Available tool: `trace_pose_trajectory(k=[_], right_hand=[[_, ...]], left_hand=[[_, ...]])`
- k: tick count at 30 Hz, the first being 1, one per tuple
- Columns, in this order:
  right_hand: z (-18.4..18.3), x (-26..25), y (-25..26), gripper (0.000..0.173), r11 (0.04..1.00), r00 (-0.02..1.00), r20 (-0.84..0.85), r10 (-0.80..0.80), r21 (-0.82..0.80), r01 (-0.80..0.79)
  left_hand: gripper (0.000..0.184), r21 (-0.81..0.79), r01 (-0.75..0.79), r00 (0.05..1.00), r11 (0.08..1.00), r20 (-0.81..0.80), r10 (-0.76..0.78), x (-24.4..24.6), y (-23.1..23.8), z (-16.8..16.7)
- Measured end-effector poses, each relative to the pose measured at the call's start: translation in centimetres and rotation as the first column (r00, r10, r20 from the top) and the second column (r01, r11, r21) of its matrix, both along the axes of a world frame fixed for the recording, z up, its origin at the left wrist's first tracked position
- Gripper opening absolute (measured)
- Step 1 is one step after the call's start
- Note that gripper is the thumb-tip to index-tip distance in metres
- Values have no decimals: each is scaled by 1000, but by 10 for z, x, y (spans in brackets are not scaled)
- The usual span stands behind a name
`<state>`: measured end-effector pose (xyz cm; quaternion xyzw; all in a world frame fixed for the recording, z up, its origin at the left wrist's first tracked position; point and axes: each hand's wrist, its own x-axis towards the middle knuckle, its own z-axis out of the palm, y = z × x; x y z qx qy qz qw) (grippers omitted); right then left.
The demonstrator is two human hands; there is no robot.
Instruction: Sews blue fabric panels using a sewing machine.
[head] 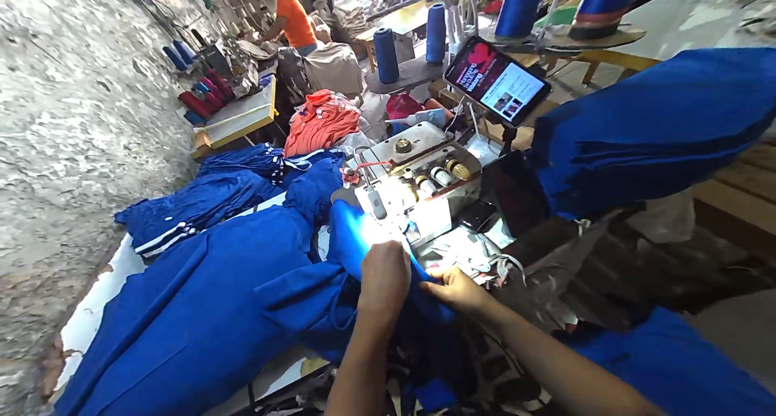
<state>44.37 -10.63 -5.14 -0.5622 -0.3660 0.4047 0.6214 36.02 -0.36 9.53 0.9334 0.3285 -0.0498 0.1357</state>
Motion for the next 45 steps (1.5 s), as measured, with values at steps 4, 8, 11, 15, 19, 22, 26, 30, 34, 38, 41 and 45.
trace_pose_trajectory(k=[4, 8, 11, 15, 19, 22, 26, 30, 34, 38, 41, 45], right_hand=[[20, 0, 21, 12, 997, 997, 27, -75, 15, 74], [20, -15, 14, 13, 992, 990, 60, -129, 1, 129], [7, -29, 0, 17, 983, 976, 117, -182, 22, 181], [3, -36, 12, 20, 981, 971, 140, -192, 41, 188], [13, -49, 27, 24, 977, 959, 217, -182, 150, 152], [6, -61, 24, 22, 937, 891, 392, -230, 338, 93], [-3, -67, 24, 20, 911, 835, 465, -295, 401, 98], [4, -62, 23, 23, 949, 863, 432, -262, 278, 149], [-7, -52, 26, 22, 886, 780, 462, -422, 391, 248], [-4, -43, 25, 25, 909, 860, 370, -353, 352, 222], [11, -39, 29, 31, 948, 954, 209, -216, 280, 154], [36, -36, 38, 35, 994, 999, 28, -18, 108, 15]], left_hand=[[20, 35, -9, 967, 999, 254, -1, -10, 4, -28], [8, 158, 8, 803, 987, 588, -101, -24, 13, -63], [9, 276, 58, 678, 959, 694, -241, -28, 26, -82], [9, 362, 93, 675, 928, 662, -326, -16, 42, -87], [13, 343, 115, 739, 932, 598, -311, -10, 58, -76], [20, 298, 106, 837, 949, 488, -247, -13, 53, -71], [26, 218, 59, 844, 974, 511, -165, -13, 54, -79], [26, 202, 0, 800, 979, 588, -121, -2, 76, -80], [25, 112, -72, 806, 991, 591, -8, -7, 73, -75], [27, 202, -134, 813, 970, 583, -8, -27, 49, -80], [39, 99, -190, 822, 977, 561, 104, -45, 23, -81], [53, -87, -194, 856, 977, 471, 212, -69, -9, -75]])
